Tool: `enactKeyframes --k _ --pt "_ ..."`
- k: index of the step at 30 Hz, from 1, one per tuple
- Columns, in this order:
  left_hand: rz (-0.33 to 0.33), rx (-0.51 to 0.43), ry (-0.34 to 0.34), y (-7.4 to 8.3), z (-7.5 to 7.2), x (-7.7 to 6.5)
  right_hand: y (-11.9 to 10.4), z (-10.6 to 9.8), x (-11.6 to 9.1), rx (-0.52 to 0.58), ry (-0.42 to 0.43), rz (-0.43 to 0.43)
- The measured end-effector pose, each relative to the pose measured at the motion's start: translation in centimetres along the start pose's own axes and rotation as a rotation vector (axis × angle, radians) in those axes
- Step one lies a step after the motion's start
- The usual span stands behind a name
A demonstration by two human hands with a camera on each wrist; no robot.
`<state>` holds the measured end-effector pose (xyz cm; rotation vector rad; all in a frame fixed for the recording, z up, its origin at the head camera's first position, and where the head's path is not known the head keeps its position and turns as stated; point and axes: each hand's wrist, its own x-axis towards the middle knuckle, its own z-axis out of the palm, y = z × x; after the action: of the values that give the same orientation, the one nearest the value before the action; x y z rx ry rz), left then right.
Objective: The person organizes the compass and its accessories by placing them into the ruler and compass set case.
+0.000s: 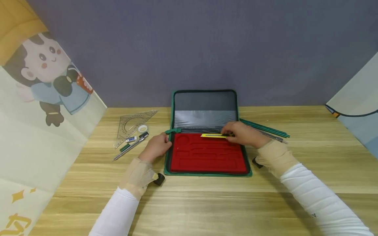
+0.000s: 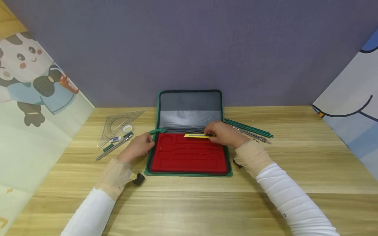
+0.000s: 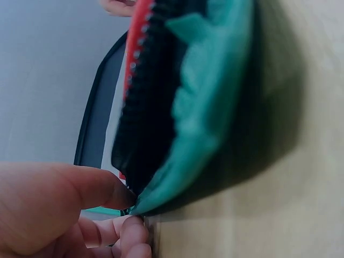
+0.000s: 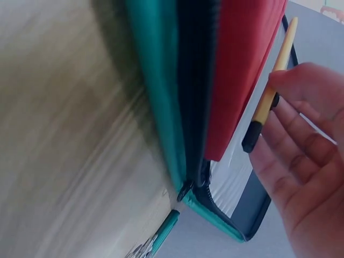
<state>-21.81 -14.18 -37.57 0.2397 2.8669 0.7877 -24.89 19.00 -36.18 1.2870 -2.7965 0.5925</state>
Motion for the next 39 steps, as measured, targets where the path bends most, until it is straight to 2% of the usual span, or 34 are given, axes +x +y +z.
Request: enactKeyframes --k 14,25,39 --pt "-0.012 0.004 -0.018 0.0 0.1 0.0 -0.6 0.4 0.6 0.004 -0.061 0.031" --pt "-0.023 -0.020 -0.017 0.0 0.1 0.2 -0.1 0.7 0.8 0.007 -0.039 -0.012" --pt "-0.032 -0.022 -0.025 0.0 0.1 0.2 0.3 1.0 0.6 0.044 -0.025 -0.019"
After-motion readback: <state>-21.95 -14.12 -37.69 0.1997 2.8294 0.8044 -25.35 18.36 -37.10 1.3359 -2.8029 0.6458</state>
